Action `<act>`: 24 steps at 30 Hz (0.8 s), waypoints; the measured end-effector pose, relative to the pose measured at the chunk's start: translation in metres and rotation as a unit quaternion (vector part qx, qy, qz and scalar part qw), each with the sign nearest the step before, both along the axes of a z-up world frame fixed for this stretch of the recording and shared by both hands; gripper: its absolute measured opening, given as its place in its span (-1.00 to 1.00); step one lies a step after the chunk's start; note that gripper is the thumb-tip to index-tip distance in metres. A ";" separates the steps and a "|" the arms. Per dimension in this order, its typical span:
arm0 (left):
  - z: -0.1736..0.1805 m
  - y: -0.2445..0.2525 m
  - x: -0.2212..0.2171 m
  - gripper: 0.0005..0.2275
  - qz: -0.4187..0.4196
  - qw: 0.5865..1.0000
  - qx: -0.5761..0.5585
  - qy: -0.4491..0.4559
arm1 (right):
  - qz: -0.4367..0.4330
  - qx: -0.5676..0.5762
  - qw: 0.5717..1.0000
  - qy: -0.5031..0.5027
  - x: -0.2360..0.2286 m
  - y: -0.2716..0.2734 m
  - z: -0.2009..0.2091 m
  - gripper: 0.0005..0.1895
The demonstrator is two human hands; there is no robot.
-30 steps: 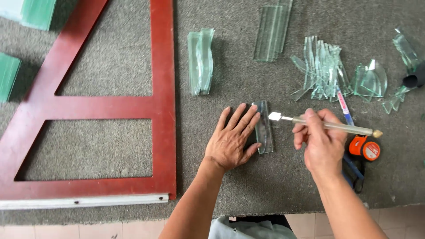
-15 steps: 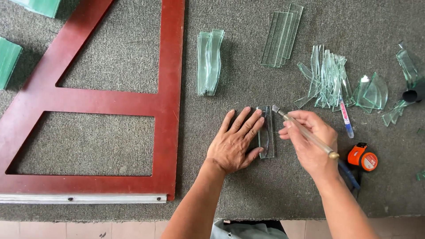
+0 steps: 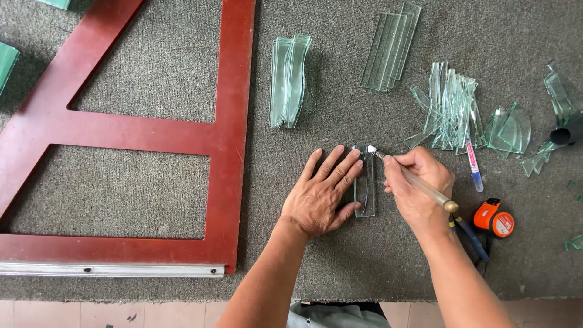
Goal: Cutting and breaking small glass segments using a glass cutter and pliers.
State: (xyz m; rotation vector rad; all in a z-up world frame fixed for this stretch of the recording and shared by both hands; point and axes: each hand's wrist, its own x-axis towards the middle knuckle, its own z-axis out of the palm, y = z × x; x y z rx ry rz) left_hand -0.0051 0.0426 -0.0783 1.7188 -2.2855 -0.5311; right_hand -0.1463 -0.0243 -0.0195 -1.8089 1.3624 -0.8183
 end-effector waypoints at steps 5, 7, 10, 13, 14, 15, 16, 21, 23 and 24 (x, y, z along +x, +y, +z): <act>0.000 0.000 0.000 -0.39 0.001 1.000 0.001 -0.001 | -0.001 0.006 1.000 0.002 0.000 -0.001 -0.001 -0.93; 0.000 0.000 0.001 -0.39 -0.001 1.000 -0.002 -0.007 | 0.000 0.007 1.000 -0.004 -0.002 -0.002 -0.004 -0.93; 0.001 -0.001 0.000 -0.39 0.000 1.000 -0.002 -0.010 | -0.019 0.013 0.999 -0.024 0.000 -0.001 -0.007 -0.93; 0.001 0.000 0.001 -0.39 -0.002 1.000 -0.003 0.002 | -0.027 0.026 0.999 -0.036 -0.003 -0.003 -0.014 -0.94; 0.000 0.000 0.001 -0.39 -0.002 1.000 -0.003 0.002 | -0.027 0.025 0.999 -0.036 -0.002 -0.002 -0.014 -0.94; 0.000 0.000 0.001 -0.39 0.000 1.000 -0.005 -0.001 | -0.025 0.020 0.999 -0.034 0.000 -0.002 -0.013 -0.95; -0.001 0.000 0.000 -0.39 0.003 1.000 -0.007 -0.001 | -0.024 0.014 0.999 -0.031 0.001 -0.002 -0.013 -0.96; -0.002 -0.001 0.001 -0.40 0.006 1.000 -0.011 0.009 | -0.044 0.018 0.999 -0.016 0.007 0.001 -0.010 -0.94; -0.003 0.000 -0.001 -0.40 0.005 1.000 -0.011 0.011 | -0.058 0.021 0.998 -0.017 0.008 0.004 -0.010 -0.92; -0.003 0.000 -0.001 -0.40 0.009 1.000 -0.018 0.019 | -0.064 0.017 0.998 -0.018 0.010 0.005 -0.011 -0.92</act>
